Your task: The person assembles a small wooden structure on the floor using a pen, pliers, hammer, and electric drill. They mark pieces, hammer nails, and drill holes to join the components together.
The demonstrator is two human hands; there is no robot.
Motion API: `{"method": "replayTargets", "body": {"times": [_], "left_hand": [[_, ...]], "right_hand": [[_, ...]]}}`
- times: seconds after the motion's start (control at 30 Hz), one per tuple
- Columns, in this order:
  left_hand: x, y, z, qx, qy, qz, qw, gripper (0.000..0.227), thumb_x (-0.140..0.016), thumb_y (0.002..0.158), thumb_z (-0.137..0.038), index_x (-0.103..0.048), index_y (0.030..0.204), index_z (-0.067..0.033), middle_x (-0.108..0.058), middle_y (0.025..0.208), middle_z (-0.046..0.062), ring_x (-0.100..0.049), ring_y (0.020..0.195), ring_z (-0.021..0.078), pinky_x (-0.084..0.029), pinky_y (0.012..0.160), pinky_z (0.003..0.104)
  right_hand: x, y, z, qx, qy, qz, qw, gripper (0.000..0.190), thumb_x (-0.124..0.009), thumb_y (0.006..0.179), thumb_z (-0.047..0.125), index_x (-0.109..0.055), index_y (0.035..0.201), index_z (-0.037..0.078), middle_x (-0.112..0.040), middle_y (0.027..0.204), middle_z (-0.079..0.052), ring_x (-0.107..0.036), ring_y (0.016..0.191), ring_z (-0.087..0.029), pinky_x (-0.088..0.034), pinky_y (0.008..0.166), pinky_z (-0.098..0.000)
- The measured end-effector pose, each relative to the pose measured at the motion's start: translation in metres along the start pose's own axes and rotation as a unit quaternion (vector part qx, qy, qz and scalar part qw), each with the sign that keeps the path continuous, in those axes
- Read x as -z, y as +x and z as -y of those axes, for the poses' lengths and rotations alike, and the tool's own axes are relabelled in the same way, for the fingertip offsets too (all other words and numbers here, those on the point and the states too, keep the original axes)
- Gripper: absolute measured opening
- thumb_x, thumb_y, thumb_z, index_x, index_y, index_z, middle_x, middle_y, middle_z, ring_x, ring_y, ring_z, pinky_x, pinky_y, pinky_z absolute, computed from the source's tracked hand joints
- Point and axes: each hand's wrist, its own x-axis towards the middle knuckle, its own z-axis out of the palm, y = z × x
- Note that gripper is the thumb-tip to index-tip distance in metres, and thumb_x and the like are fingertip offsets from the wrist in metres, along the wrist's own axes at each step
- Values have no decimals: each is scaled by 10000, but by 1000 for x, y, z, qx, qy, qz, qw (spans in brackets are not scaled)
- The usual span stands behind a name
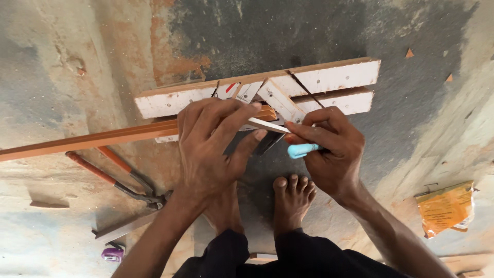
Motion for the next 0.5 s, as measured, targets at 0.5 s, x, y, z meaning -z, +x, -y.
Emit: {"method": "replayTargets", "body": {"times": [0.5], "left_hand": [[-3, 25, 4, 75, 55, 103, 990, 141, -680, 976, -275, -737, 1043, -165, -667, 1000, -22, -571, 961, 203, -349, 873, 398]], "right_hand": [[-1, 11, -4, 0, -34, -34, 999, 275, -894, 826, 127, -775, 1054, 32, -679, 918, -60, -603, 707, -87, -437, 547, -238]]}}
